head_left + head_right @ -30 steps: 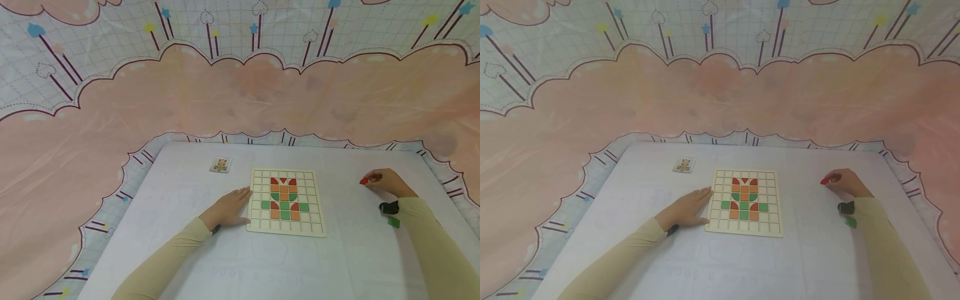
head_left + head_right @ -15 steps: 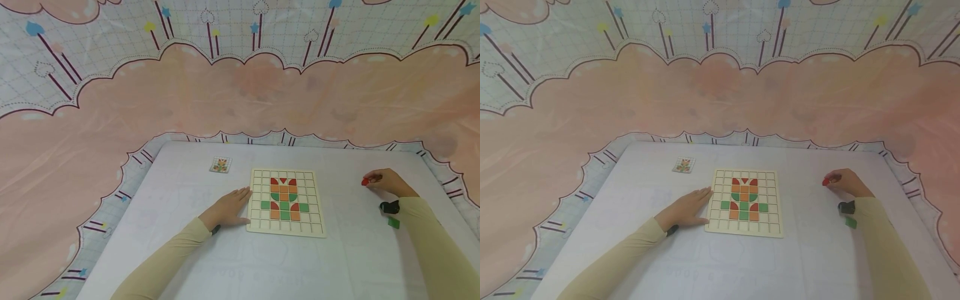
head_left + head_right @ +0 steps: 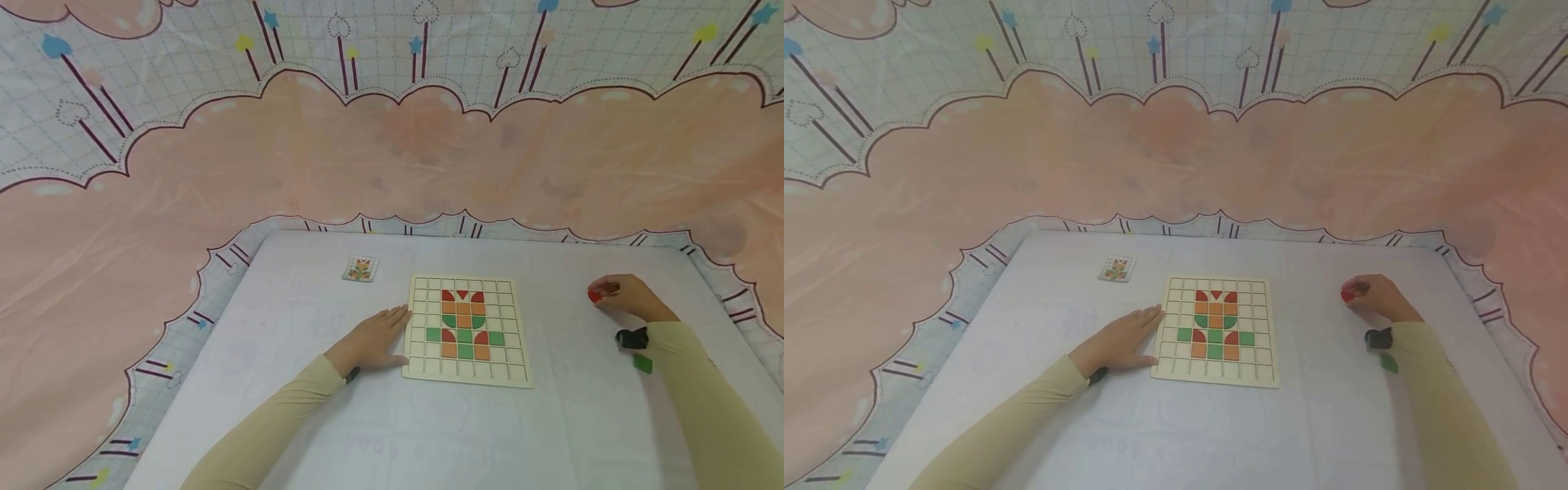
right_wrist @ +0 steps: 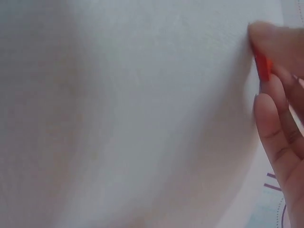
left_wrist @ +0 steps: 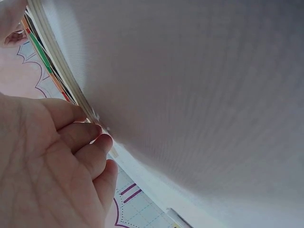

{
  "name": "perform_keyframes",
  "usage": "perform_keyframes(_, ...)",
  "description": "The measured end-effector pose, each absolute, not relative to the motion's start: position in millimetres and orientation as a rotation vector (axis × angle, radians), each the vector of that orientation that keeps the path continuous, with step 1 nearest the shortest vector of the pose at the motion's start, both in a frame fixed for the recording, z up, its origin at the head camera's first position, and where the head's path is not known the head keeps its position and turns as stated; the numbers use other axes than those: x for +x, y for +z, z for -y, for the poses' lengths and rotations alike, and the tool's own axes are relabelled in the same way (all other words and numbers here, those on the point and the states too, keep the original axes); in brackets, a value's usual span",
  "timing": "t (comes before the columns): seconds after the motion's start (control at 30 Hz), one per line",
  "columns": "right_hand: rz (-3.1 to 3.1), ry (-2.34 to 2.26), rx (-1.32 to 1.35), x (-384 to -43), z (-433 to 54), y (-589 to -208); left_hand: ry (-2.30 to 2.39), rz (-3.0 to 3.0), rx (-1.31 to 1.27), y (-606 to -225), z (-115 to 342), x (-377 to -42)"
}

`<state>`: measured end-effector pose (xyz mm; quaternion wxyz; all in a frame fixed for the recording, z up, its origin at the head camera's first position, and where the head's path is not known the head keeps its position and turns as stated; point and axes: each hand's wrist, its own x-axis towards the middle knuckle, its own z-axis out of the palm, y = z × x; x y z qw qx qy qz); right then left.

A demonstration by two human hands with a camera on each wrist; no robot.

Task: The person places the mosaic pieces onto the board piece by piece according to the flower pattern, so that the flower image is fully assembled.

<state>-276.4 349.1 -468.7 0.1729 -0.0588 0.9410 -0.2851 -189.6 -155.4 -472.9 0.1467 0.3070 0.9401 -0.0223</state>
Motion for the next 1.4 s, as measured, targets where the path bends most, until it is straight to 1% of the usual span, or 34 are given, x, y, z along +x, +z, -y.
perform_keyframes(0.13, -2.656, -0.809, -0.2, -274.8, -351.7, -467.9, -0.066, -2.709, 0.882, -473.1, 156.1, -189.8)
perform_keyframes(0.4, -2.72, -0.802, -0.175, -274.2, -360.4, -473.8, -0.069, -2.702, 0.878, -474.2, 156.2, -191.4)
perform_keyframes(0.73, -2.748, -0.812, -0.059, -274.7, -356.1, -474.9, -0.049, -2.702, 0.878, -473.5, 156.0, -190.3)
perform_keyframes(0.93, -2.698, -0.797, -0.141, -277.9, -353.3, -473.9, -0.048, -2.706, 0.895, -473.2, 156.7, -189.4)
perform_keyframes(1.17, -2.696, -0.801, -0.154, -278.0, -351.0, -476.4, -0.044, -2.701, 0.906, -474.2, 156.8, -189.7)
perform_keyframes(1.4, -2.722, -0.788, -0.229, -276.7, -351.1, -476.1, -0.05, -2.701, 0.905, -474.7, 156.9, -189.4)
